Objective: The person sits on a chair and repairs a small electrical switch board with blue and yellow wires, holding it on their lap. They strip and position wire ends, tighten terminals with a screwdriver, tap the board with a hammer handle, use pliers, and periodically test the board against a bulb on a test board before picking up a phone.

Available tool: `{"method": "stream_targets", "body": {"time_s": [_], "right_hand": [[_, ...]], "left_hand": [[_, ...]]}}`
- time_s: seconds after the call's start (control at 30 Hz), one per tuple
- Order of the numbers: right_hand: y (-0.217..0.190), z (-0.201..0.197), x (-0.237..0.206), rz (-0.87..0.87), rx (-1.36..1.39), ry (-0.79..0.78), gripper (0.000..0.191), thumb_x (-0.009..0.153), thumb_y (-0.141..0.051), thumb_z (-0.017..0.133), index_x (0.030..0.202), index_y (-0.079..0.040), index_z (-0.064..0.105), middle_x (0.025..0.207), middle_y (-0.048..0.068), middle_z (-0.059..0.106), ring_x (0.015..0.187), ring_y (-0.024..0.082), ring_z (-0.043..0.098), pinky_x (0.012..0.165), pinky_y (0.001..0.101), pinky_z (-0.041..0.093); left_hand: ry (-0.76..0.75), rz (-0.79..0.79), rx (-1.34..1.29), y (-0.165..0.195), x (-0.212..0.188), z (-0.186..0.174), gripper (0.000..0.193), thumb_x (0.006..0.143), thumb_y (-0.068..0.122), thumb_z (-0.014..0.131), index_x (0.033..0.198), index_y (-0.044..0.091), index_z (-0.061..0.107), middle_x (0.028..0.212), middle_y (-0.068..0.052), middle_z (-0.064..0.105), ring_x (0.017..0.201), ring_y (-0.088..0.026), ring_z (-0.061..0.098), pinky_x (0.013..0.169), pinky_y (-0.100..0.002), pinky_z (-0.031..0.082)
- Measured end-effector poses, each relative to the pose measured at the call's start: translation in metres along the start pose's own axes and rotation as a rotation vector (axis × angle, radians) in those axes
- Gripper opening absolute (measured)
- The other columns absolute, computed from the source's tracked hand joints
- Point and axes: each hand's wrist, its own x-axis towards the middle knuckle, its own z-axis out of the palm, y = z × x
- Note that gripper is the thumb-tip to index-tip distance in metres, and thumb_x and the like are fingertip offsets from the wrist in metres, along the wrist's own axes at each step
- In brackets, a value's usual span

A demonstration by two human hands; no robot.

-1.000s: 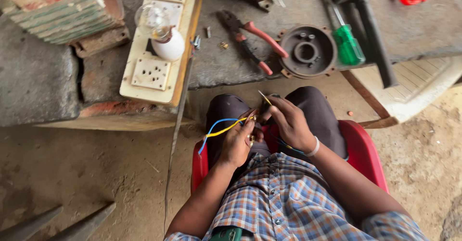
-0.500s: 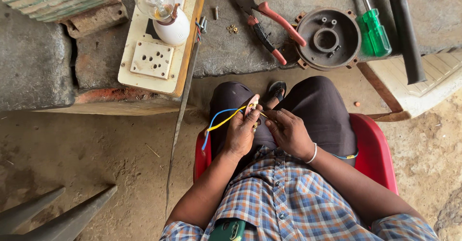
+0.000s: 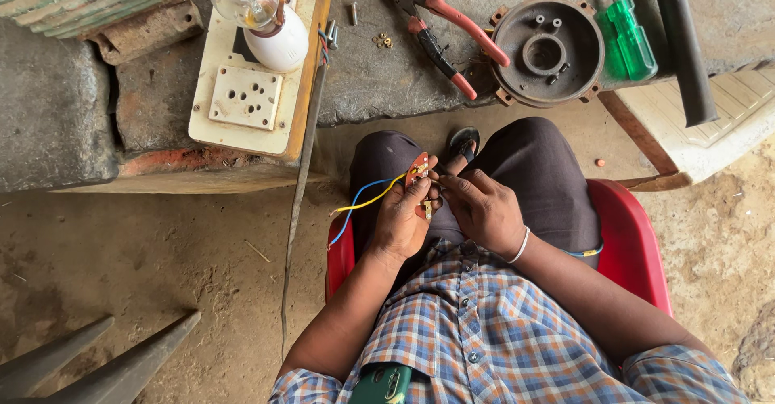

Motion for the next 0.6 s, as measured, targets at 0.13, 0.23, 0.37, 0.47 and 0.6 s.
{"method": "stream_targets", "body": {"time_s": [0.13, 0.23, 0.37, 0.47, 0.6], "right_hand": [[-0.0006, 0.0027, -0.001, 0.016, 0.024, -0.009, 0.037, 0.088, -0.003, 0.077, 0.124, -0.01, 0.07, 0.09, 0.009, 0.063, 0.07, 0.026, 0.067, 0.06, 0.0374, 0.055], [0.0014, 0.0029, -0.0009, -0.013, 0.019, -0.018, 0.041, 0.087, -0.002, 0.076, 0.127, -0.01, 0.07, 0.092, 0.01, 0.063, 0.074, 0.026, 0.067, 0.063, 0.0372, 0.056], [0.003, 0.004, -0.0006, -0.067, 0.0, -0.014, 0.041, 0.088, -0.002, 0.076, 0.128, -0.009, 0.069, 0.095, 0.011, 0.062, 0.079, 0.027, 0.066, 0.068, 0.0381, 0.056], [0.0039, 0.005, -0.001, -0.069, -0.005, -0.024, 0.041, 0.088, -0.002, 0.076, 0.129, -0.008, 0.069, 0.095, 0.012, 0.062, 0.08, 0.028, 0.066, 0.069, 0.0379, 0.056], [0.0045, 0.0073, -0.0023, -0.064, 0.023, -0.019, 0.04, 0.089, -0.002, 0.075, 0.128, -0.007, 0.069, 0.097, 0.012, 0.063, 0.081, 0.027, 0.067, 0.069, 0.0372, 0.057]], "left_hand": [[0.014, 0.003, 0.002, -0.0008, -0.0007, -0.0013, 0.046, 0.103, 0.013, 0.062, 0.147, 0.001, 0.054, 0.116, -0.001, 0.061, 0.093, -0.01, 0.054, 0.082, -0.028, 0.047], [0.024, 0.016, 0.0, -0.0012, -0.0018, -0.0006, 0.046, 0.103, 0.015, 0.063, 0.147, 0.002, 0.054, 0.116, -0.001, 0.061, 0.093, -0.01, 0.054, 0.082, -0.027, 0.047], [0.044, 0.026, 0.0, -0.0015, -0.0016, 0.0005, 0.046, 0.103, 0.017, 0.063, 0.146, 0.002, 0.054, 0.116, 0.0, 0.06, 0.092, -0.01, 0.053, 0.082, -0.027, 0.046], [0.057, 0.029, -0.004, -0.0033, -0.002, 0.0001, 0.045, 0.104, 0.018, 0.063, 0.145, 0.002, 0.056, 0.115, 0.0, 0.059, 0.091, -0.01, 0.053, 0.082, -0.027, 0.046], [0.069, 0.041, 0.013, -0.0074, -0.002, -0.0017, 0.042, 0.103, 0.019, 0.065, 0.142, 0.002, 0.06, 0.114, 0.002, 0.06, 0.087, -0.008, 0.052, 0.079, -0.026, 0.045]]}}
